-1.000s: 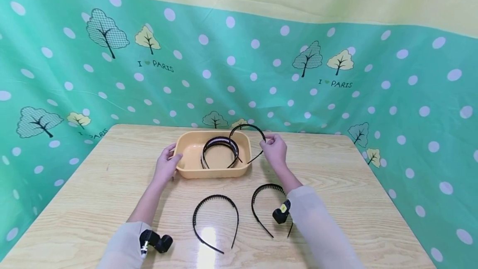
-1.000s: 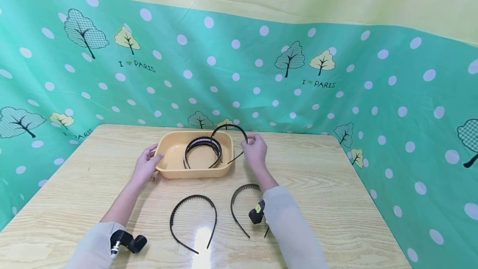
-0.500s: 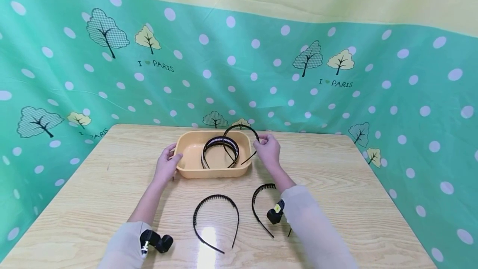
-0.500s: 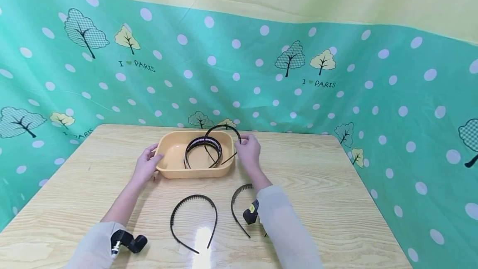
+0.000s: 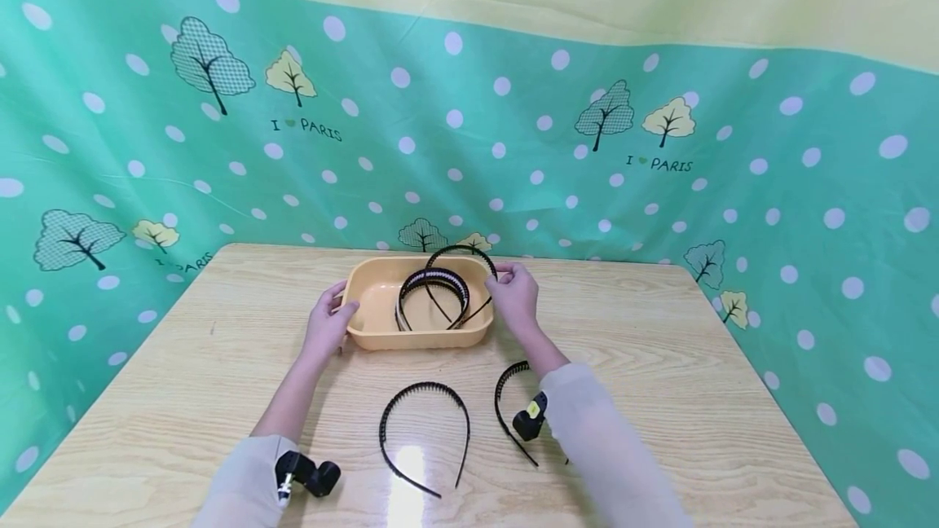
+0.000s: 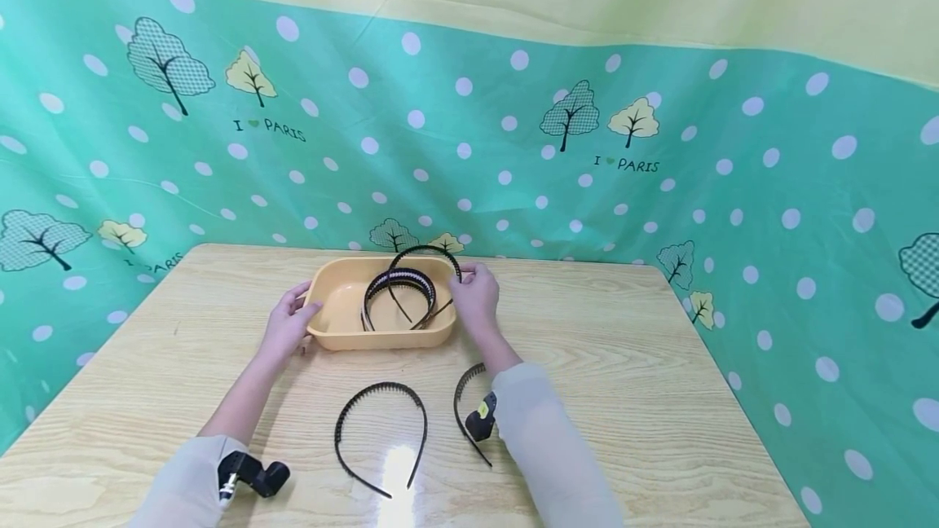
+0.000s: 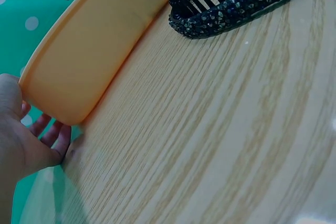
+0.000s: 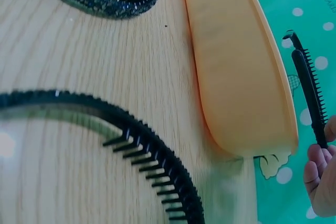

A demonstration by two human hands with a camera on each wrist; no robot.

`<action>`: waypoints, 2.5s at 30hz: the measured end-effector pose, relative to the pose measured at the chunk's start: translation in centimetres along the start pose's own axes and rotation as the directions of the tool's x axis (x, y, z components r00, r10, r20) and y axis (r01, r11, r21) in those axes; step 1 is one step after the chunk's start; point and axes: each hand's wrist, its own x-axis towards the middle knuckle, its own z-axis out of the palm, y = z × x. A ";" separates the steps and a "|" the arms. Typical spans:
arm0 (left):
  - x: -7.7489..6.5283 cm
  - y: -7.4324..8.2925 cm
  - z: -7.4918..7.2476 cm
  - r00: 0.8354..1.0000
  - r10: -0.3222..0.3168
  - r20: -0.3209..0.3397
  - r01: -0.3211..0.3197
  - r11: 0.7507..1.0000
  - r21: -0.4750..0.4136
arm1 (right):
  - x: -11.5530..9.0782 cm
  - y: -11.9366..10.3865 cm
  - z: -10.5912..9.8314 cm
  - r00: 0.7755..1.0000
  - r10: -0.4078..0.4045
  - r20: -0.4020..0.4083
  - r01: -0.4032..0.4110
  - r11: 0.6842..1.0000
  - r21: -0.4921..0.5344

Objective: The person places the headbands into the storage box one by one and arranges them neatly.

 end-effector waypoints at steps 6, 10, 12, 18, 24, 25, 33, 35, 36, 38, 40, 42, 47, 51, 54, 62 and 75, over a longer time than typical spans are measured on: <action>0.0 -0.1 0.0 1.000 0.005 -0.005 -0.005 1.000 0.000 | -0.2 -0.2 0.5 1.000 0.001 0.015 -0.001 1.000 0.009; 0.0 -0.2 0.0 1.000 0.007 -0.008 -0.007 1.000 0.000 | -0.3 -0.4 0.7 1.000 0.003 0.026 -0.003 1.000 0.019; 0.0 -0.2 0.0 1.000 0.008 -0.004 -0.008 1.000 -0.004 | -0.3 -0.5 0.9 1.000 0.003 0.027 -0.004 1.000 0.023; -0.7 1.0 0.0 1.000 -0.008 0.010 0.008 1.000 -0.030 | -0.5 -0.8 1.4 1.000 0.001 0.031 -0.002 1.000 0.017; -0.7 0.9 0.0 1.000 -0.011 0.006 0.012 1.000 -0.019 | -0.7 -1.0 1.9 0.999 0.003 0.037 -0.004 1.000 0.029; -0.5 0.6 0.0 1.000 -0.007 0.006 0.007 1.000 -0.018 | -0.7 -1.1 2.0 0.999 0.004 0.038 -0.005 0.999 0.031; -0.1 0.0 0.1 1.000 0.000 0.005 0.000 1.000 -0.018 | -1.1 -1.2 2.6 0.999 -0.027 0.034 0.026 1.000 0.014; -0.2 0.0 0.1 1.000 -0.002 0.001 0.002 1.000 -0.016 | -1.1 -1.1 2.8 0.998 -0.042 0.037 0.042 0.999 0.011; -0.2 0.1 0.1 1.000 -0.004 -0.001 0.004 1.000 -0.015 | -1.1 -1.0 2.9 0.998 -0.048 0.039 0.048 0.999 0.009; -0.1 0.0 0.1 1.000 -0.007 0.000 0.007 1.000 -0.014 | -1.1 -0.9 3.1 0.997 -0.058 0.045 0.058 0.998 0.003; -0.1 0.1 0.0 1.000 -0.009 0.001 0.009 1.000 -0.015 | -1.2 -0.8 3.2 0.996 -0.069 0.050 0.069 0.998 -0.003; -0.1 0.1 0.1 1.000 -0.012 0.003 0.012 1.000 -0.016 | -1.3 -0.7 3.3 0.995 -0.083 0.054 0.084 0.996 -0.007; 0.0 0.1 0.1 1.000 -0.013 -0.002 0.013 1.000 -0.019 | -1.4 -0.7 3.3 0.990 -0.127 0.060 0.130 0.990 -0.052; 0.0 0.2 0.1 1.000 -0.013 -0.009 0.013 1.000 -0.020 | -1.3 -0.7 3.4 0.987 -0.150 0.064 0.156 0.983 -0.098; 0.0 0.2 0.2 1.000 -0.014 -0.013 0.014 1.000 -0.017 | -1.3 -0.6 3.6 0.984 -0.163 0.069 0.171 0.977 -0.129; -0.1 0.2 0.3 1.000 -0.008 -0.009 0.008 1.000 -0.003 | -1.3 -0.3 3.9 0.979 -0.188 0.074 0.199 0.961 -0.194; -0.1 0.4 0.4 1.000 -0.025 -0.011 0.025 1.000 -0.001 | -1.2 -0.3 3.9 0.979 -0.182 0.092 0.199 0.951 -0.236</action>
